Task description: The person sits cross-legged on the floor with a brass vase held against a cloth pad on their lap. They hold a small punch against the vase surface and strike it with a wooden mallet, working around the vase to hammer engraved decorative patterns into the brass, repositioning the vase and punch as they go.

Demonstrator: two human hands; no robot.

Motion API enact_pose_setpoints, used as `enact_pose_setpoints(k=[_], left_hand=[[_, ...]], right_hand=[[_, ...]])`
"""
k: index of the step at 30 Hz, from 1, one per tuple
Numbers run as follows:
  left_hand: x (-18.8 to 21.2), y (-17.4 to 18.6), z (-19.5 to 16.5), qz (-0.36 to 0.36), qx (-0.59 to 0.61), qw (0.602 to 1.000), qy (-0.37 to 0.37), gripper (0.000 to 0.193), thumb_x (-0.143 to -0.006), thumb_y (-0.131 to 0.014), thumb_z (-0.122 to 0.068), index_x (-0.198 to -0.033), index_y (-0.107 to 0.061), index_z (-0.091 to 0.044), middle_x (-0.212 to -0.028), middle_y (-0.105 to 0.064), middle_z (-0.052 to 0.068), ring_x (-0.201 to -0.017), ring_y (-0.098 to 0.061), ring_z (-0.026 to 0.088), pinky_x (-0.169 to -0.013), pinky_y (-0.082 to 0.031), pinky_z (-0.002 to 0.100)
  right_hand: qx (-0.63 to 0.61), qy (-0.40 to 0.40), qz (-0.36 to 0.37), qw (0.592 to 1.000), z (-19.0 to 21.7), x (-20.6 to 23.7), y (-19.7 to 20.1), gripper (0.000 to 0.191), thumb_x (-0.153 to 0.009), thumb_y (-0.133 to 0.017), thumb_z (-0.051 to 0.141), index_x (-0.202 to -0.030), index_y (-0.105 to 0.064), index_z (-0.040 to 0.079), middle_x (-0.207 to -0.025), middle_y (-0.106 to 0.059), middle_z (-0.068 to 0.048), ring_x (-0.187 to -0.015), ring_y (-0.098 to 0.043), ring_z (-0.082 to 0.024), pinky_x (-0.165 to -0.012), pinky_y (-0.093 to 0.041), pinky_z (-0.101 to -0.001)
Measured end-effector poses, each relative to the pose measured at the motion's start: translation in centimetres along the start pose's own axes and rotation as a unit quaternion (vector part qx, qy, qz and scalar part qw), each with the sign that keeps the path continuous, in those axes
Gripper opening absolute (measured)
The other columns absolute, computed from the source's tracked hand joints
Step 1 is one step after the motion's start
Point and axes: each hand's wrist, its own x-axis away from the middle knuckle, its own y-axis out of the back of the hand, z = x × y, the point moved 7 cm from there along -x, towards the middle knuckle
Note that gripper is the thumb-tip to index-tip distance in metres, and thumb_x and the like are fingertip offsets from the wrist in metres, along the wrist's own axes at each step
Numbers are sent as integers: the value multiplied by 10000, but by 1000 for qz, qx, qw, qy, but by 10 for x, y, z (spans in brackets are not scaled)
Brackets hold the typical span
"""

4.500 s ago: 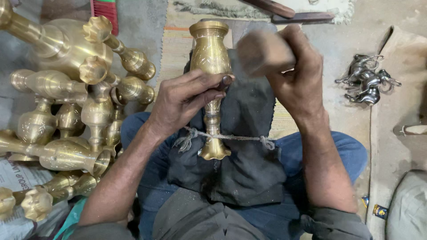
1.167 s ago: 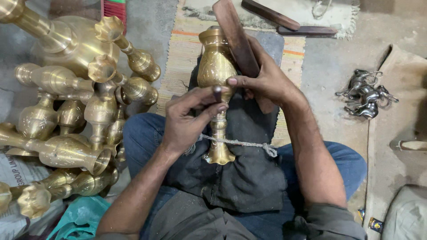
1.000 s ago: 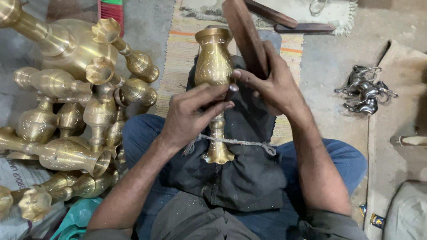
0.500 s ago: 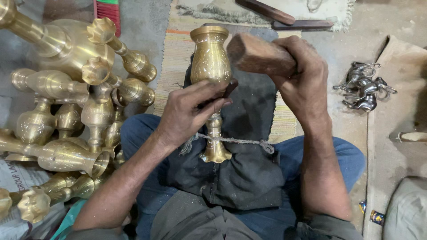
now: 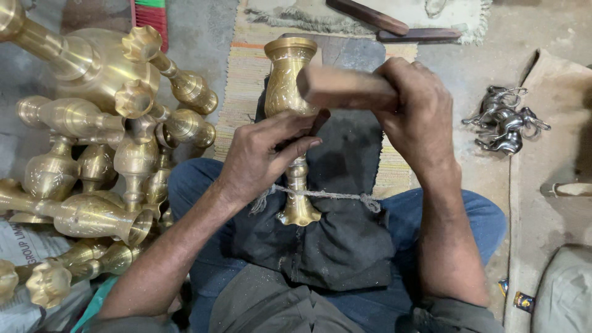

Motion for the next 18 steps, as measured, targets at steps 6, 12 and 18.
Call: enact_pose_setpoints(k=[6, 12, 18], left_hand=[[3, -2, 10, 12, -4, 999, 49, 278, -925, -813, -184, -1146, -726, -41, -1104, -779, 84, -964, -786, 196, -831, -636, 338], [6, 0, 8, 2, -3, 1000, 1, 285, -952, -802, -171, -1202, -715, -66, -1180, -762, 94, -1016, -780, 197, -865, -648, 328], [5, -4, 13, 21, 30, 999, 32, 382, -956, -760, -170, -1310, -678, -52, -1109, -755, 86, -979, -770, 180, -826, -664, 309]], right_hand=[[59, 79, -4, 995, 21, -4, 8, 330, -726, -788, -15, -995, -600, 20, -859, -670, -164, -800, -667, -367, -708, -518, -455], [57, 60, 13, 996, 18, -3, 4, 325, -752, -821, -31, -998, -611, 2, -886, -689, -170, -814, -689, -389, -703, -514, -453], [-137, -77, 45, 986, -11, 4, -8, 327, -921, -796, 25, -1168, -584, -5, -1039, -697, -162, -918, -728, -252, -720, -570, -352]])
